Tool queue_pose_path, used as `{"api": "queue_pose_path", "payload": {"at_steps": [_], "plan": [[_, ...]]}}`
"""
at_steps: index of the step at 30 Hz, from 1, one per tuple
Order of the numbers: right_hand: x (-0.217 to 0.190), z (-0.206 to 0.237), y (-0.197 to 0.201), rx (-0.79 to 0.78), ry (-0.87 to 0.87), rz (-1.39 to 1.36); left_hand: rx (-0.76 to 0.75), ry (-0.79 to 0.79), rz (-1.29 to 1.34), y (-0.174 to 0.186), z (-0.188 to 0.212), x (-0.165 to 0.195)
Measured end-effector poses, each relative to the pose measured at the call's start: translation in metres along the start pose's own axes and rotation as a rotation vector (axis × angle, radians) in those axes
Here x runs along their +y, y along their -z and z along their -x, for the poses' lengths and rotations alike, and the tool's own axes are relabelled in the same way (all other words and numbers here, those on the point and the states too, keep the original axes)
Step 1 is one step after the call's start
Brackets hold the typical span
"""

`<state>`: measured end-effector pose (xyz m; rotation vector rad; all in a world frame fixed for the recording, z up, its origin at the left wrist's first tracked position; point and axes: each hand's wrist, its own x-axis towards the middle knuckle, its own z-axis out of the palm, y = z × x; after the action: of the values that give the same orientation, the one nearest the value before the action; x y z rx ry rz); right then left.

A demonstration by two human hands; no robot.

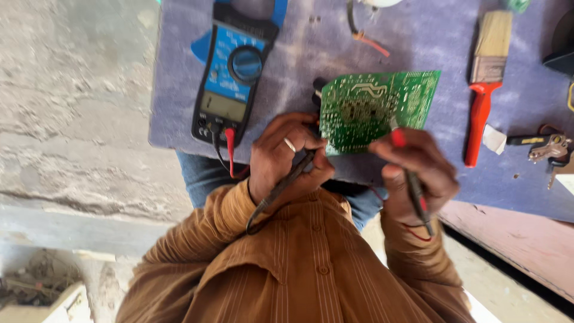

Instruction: The person uses a multimeter to test various points on a green circuit board, holding the probes against different components and solder points. The person then uses wire cutters to trim the ends of the multimeter leads.

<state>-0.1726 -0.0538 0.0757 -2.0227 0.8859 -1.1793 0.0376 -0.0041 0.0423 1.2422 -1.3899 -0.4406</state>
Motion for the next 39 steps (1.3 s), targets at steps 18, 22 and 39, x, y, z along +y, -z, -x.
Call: {"api": "queue_pose_path", "payload": {"at_steps": [18, 22, 39], "plan": [[0.028, 0.035, -0.014, 0.037, -0.269, -0.262, -0.031, 0.015, -0.027, -0.005, 0.011, -0.010], [0.029, 0.036, -0.013, 0.027, -0.278, -0.266, -0.017, -0.034, 0.012, -0.003, 0.011, -0.012], [0.027, 0.036, -0.015, -0.031, -0.252, -0.184, 0.058, 0.076, -0.034, -0.002, 0.010, -0.006]]}}
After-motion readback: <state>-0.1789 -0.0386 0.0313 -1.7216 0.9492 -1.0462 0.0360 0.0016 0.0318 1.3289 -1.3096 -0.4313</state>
